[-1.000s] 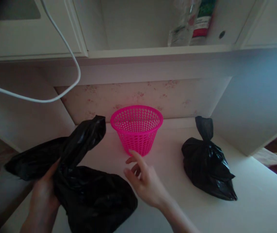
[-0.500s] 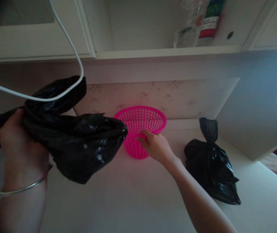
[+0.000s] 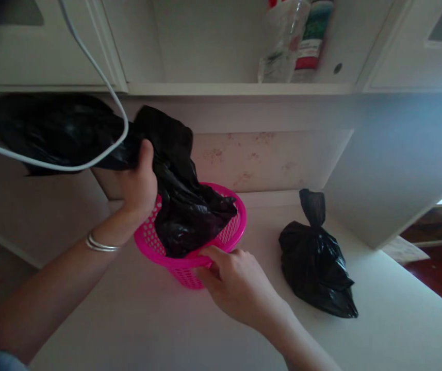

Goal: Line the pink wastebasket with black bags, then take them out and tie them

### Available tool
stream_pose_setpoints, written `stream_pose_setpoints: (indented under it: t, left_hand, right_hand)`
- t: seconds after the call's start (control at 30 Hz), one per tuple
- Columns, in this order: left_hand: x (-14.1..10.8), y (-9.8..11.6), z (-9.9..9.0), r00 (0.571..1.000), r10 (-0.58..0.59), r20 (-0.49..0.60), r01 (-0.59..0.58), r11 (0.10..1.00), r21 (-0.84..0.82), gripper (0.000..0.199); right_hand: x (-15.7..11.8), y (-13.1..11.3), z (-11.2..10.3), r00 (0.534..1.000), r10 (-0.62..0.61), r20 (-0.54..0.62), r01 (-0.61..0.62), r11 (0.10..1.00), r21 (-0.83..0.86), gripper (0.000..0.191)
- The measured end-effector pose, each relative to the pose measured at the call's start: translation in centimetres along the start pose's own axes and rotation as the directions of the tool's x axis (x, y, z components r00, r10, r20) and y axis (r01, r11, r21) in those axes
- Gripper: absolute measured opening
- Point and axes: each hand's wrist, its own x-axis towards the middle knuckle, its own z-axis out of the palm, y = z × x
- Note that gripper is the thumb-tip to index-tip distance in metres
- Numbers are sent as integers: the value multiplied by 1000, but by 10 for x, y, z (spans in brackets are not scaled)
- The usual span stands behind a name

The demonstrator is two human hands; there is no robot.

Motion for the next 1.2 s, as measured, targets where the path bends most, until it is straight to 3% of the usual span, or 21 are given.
stream_pose_setpoints:
  t: [0.1,0.17,0.2,0.27,0.33,0.37,0.43,0.57,0.67,0.77,0.8,0.83,0.9,0.93,0.97,1.07,1.13,1.2]
  left_hand:
    - [-29,1,-2,980,26,198,-39,997,63,47]
    - [-36,1,-13,907,24,420,-53,997,57,50]
    - [-37,0,-20,847,9,532,-45,997,55,52]
    - [-35,-3,-38,679,-59,731,-8,996,88,61]
    - [-30,-9,-55,487,-154,860,13,986,169,67]
    - [-28,-11,-63,412,-187,892,16,980,198,70]
    - [-23,-13,-77,314,-171,934,0,984,180,65]
    - [-11,-4,-95,191,17,981,-110,994,4,20]
    - [-3,5,-108,176,42,983,-61,998,-32,15]
    - [2,8,-124,178,13,984,135,990,-38,25]
    - [2,8,-129,202,6,979,247,967,-57,27]
    - [2,7,-133,255,-8,967,376,922,-92,28]
    - [0,7,-135,408,-118,905,631,753,-186,29]
    - [-1,8,-133,456,-205,866,723,653,-226,31]
    - [-3,10,-130,468,-297,832,787,568,-240,33]
    - [-14,19,-118,364,-481,797,880,458,-126,34]
    - [-23,26,-111,311,-545,778,878,478,-15,39]
    - [-31,31,-108,284,-582,762,861,504,65,49]
  right_hand:
    - [-8,0,-5,998,1,56,-6,995,99,35]
    - [-11,5,-8,999,22,30,-28,973,228,40]
    - [-12,7,-10,999,47,-10,-42,954,296,43]
    - [-9,14,-16,985,111,-132,-44,902,428,50]
    - [-2,20,-23,952,169,-254,-5,841,541,63]
    - [3,23,-27,932,196,-307,17,819,573,70]
    - [16,30,-36,883,250,-396,31,813,582,81]
    - [47,47,-52,830,325,-453,-32,839,543,88]
    - [68,56,-60,839,323,-439,-21,824,566,93]
    - [79,51,-67,854,285,-435,-11,845,534,95]
    - [81,45,-69,862,270,-429,-20,864,503,96]
    - [82,36,-72,870,253,-424,-34,887,460,97]
    - [80,14,-76,879,210,-429,-60,940,337,97]
    - [79,2,-77,881,179,-438,-66,963,261,95]
    - [78,-11,-77,884,142,-446,-65,981,183,93]
    - [77,-36,-72,913,42,-405,-55,998,-20,85]
    - [79,-39,-65,941,1,-338,-30,996,-81,78]
    - [81,-33,-57,961,-40,-274,43,999,6,74]
